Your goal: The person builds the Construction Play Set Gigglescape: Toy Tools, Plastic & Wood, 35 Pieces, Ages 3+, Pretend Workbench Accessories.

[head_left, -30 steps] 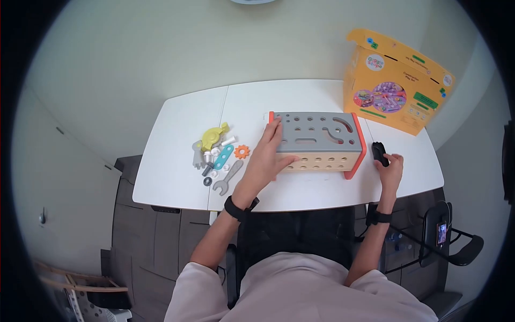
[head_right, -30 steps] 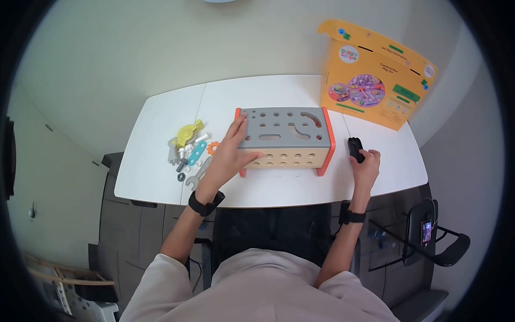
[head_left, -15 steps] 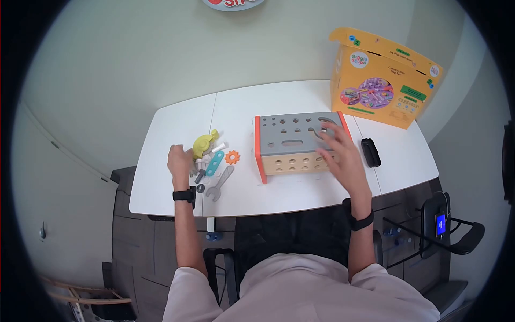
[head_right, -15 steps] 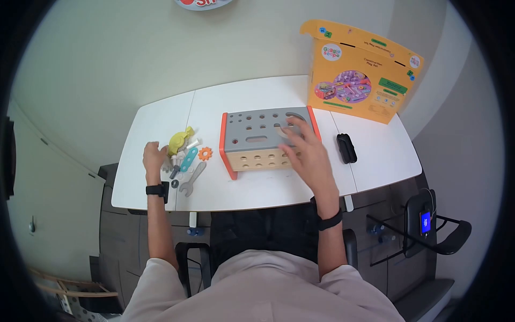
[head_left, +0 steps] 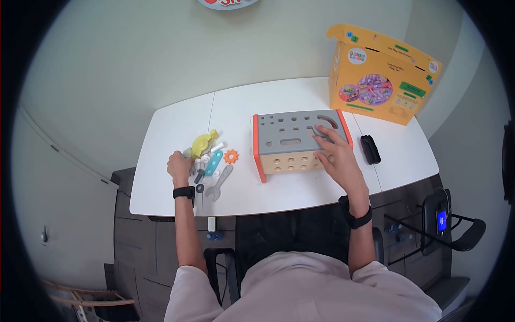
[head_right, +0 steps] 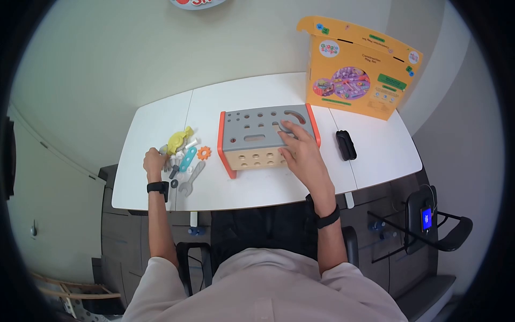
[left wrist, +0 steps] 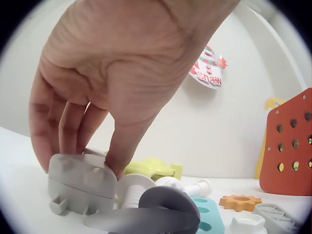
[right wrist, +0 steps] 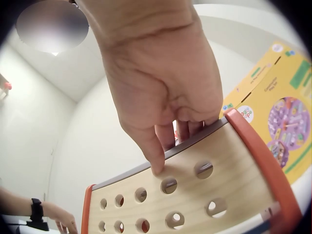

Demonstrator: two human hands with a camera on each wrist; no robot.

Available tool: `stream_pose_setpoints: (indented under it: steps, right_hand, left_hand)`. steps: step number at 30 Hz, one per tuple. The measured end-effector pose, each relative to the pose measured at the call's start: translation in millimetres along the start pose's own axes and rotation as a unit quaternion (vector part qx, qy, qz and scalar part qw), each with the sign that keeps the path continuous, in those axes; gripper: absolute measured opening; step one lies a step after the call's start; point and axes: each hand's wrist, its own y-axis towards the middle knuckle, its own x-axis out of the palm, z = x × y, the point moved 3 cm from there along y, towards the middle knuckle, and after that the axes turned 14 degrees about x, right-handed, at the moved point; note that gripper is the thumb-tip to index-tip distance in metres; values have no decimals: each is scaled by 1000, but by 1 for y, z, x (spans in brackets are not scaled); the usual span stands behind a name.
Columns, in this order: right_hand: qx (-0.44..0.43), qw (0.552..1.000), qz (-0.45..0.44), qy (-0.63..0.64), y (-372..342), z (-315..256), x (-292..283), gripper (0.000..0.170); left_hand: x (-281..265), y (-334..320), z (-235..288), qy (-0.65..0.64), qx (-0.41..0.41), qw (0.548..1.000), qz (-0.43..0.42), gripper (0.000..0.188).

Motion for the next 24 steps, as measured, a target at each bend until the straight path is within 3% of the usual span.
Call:
stream_pose_setpoints:
  steps: [4,6,10,12,13,15,16,18,19,21,23,24]
  right_hand:
    - [-8,1000,13,-7,-2,3,2,37]
    - [-4,1000,7,1,-1,4,1,37]
    - [-4,1000,2,3,0,5,0,38]
    - [-6,1000,4,-5,0,5,0,38]
    - [-8,1000,6,-13,0,4,0,38]
    - [0,1000,0,-2,0,2,-1,38]
    - [8,1000,-4,9,0,2,-1,38]
    - [2,1000,0,8,0,2,0,38]
    - [-4,1000,5,6,0,2,-1,38]
    - [-2,1000,2,13,0,1,0,38]
    - [1,1000,-2,20,-1,1,-1,38]
    - [2,1000,-3,17,-1,1,-1,38]
  left_hand:
    - [-2,4,1,-8,24,1000,-17,43]
    - [1,10,-4,-41,41,997,60,47]
    - [-21,11,6,-128,31,987,97,51]
    - [-44,3,23,-257,66,953,150,52]
    - [-54,-1,33,-256,64,953,149,52]
    - [-68,-7,62,-530,79,837,109,50]
    - [-79,-12,77,-529,79,838,110,50]
    - [-98,-23,111,-639,122,755,82,48]
    - [-100,-24,122,-638,121,756,82,48]
    - [-105,-27,146,-674,191,710,74,46]
    - [-108,-31,162,-669,203,709,85,48]
    - [-111,-32,165,-619,236,741,109,51]
